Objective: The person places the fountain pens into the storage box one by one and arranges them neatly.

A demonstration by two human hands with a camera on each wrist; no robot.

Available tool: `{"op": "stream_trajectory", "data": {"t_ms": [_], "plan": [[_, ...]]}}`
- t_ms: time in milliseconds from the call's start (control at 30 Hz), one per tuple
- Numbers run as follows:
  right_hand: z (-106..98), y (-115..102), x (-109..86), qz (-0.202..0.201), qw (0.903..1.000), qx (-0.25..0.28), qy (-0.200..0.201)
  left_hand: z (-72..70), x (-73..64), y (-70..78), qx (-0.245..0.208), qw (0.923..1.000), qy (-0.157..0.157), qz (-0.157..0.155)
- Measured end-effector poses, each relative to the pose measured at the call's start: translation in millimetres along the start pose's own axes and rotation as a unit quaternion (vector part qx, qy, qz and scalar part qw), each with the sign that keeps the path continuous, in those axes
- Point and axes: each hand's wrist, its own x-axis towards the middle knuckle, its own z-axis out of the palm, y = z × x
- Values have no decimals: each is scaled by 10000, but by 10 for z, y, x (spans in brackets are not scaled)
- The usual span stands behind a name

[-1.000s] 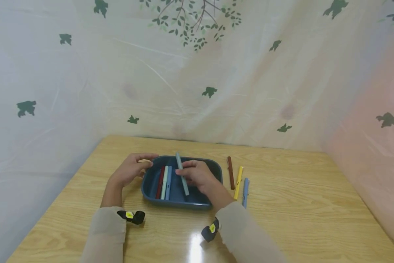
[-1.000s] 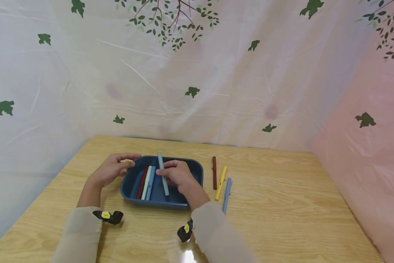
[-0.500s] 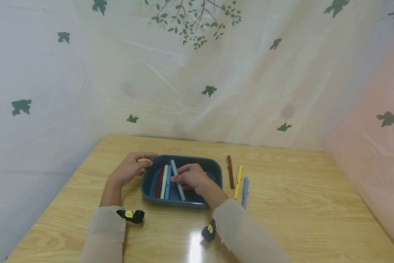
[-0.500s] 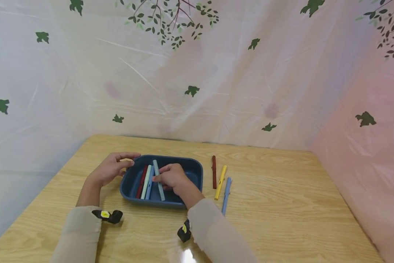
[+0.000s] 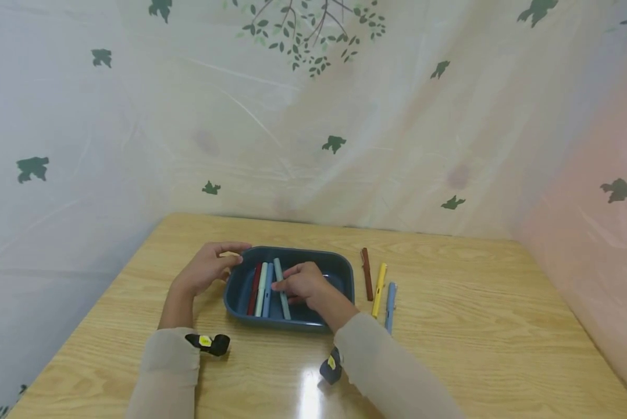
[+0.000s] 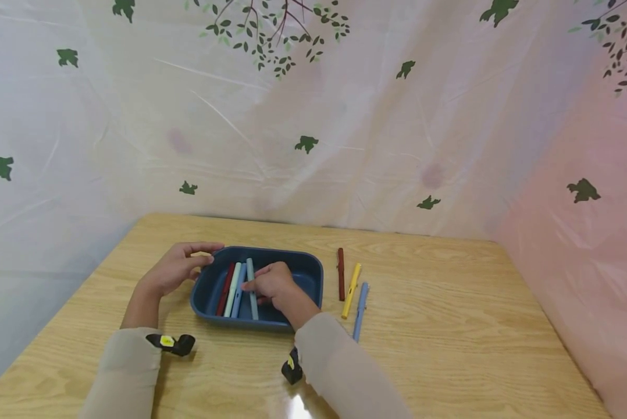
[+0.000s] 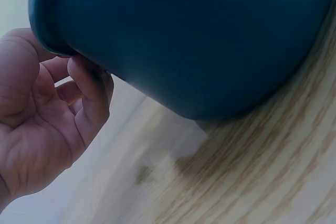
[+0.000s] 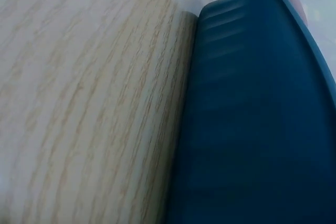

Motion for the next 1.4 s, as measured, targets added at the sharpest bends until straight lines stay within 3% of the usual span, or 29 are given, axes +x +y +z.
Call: {"op": "stream_trajectory", "data": {"t_ms": [333, 967, 1400], "plan": [[64, 14, -10, -50, 9993, -299, 237, 2, -14, 20, 43, 10000, -7, -20], [82, 15, -27, 23, 9996, -110, 241, 1, -21, 19, 47, 10000, 6, 6], [68, 20, -33, -122, 9992, -327, 199, 10, -18, 11, -86, 10000, 23, 16]]}}
